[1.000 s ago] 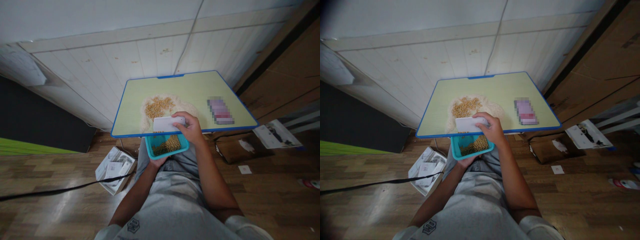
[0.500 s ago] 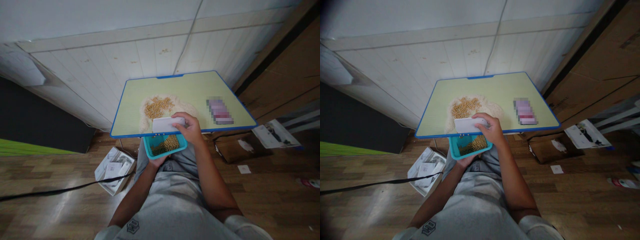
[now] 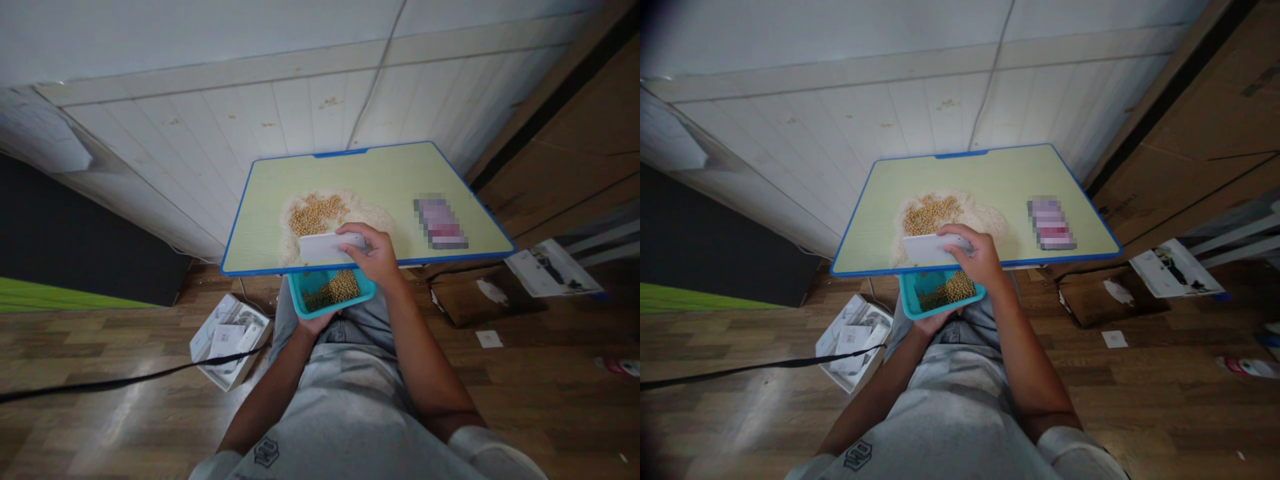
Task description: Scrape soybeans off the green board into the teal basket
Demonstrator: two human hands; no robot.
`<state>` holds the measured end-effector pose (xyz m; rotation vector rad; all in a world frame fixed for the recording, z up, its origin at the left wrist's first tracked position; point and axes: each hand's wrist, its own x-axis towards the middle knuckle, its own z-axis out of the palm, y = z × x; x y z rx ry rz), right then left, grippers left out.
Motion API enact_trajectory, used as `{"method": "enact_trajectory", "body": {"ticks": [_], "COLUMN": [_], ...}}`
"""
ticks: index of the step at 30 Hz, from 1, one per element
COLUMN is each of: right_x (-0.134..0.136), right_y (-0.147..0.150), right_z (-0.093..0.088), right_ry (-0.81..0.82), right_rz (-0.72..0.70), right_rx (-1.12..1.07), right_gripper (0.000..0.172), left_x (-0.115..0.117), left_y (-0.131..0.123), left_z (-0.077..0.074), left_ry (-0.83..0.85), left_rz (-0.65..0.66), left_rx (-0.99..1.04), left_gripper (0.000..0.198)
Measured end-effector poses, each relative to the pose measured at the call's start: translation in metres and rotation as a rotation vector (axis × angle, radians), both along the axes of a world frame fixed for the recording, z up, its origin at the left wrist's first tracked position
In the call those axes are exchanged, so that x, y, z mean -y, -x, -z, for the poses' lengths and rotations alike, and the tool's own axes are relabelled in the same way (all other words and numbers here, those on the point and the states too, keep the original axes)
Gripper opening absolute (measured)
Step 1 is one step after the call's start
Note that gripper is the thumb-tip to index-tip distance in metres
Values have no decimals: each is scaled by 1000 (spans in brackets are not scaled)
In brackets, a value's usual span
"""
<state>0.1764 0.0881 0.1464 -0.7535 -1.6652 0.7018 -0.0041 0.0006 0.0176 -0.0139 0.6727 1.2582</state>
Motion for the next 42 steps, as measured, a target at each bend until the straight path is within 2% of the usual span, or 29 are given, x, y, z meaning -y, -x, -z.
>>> {"method": "enact_trajectory", "body": {"ticks": [4, 10, 12, 19, 27, 33, 37, 42], "right_x": [2, 5, 7, 17, 11, 5, 4, 5], "right_y": [-3, -8, -8, -5, -12, -17, -18, -19], "right_z": [1, 6, 8, 15, 22, 25, 25, 23], "right_ry": [21, -15, -13, 58, 98, 88, 101, 158], "right_rz": [31, 264, 298, 236, 460, 559, 592, 672], "right_rx": [16, -93, -119, -1, 0, -67, -94, -21], "right_gripper": [24, 29, 31, 37, 38, 39, 40, 41], "left_x": [0, -2, -2, -1, 1, 1, 1, 2], "left_y": [1, 2, 2, -2, -2, -3, -4, -7], "left_z": [7, 15, 14, 5, -2, -7, -11, -25], "left_ry": [-2, 5, 6, -29, 9, 41, 126, 183], "left_rz": [27, 81, 74, 69, 23, 40, 22, 5], "left_rx": [-3, 56, 65, 74, 75, 128, 144, 112], "left_gripper": [66, 74, 75, 72, 73, 78, 85, 86]}}
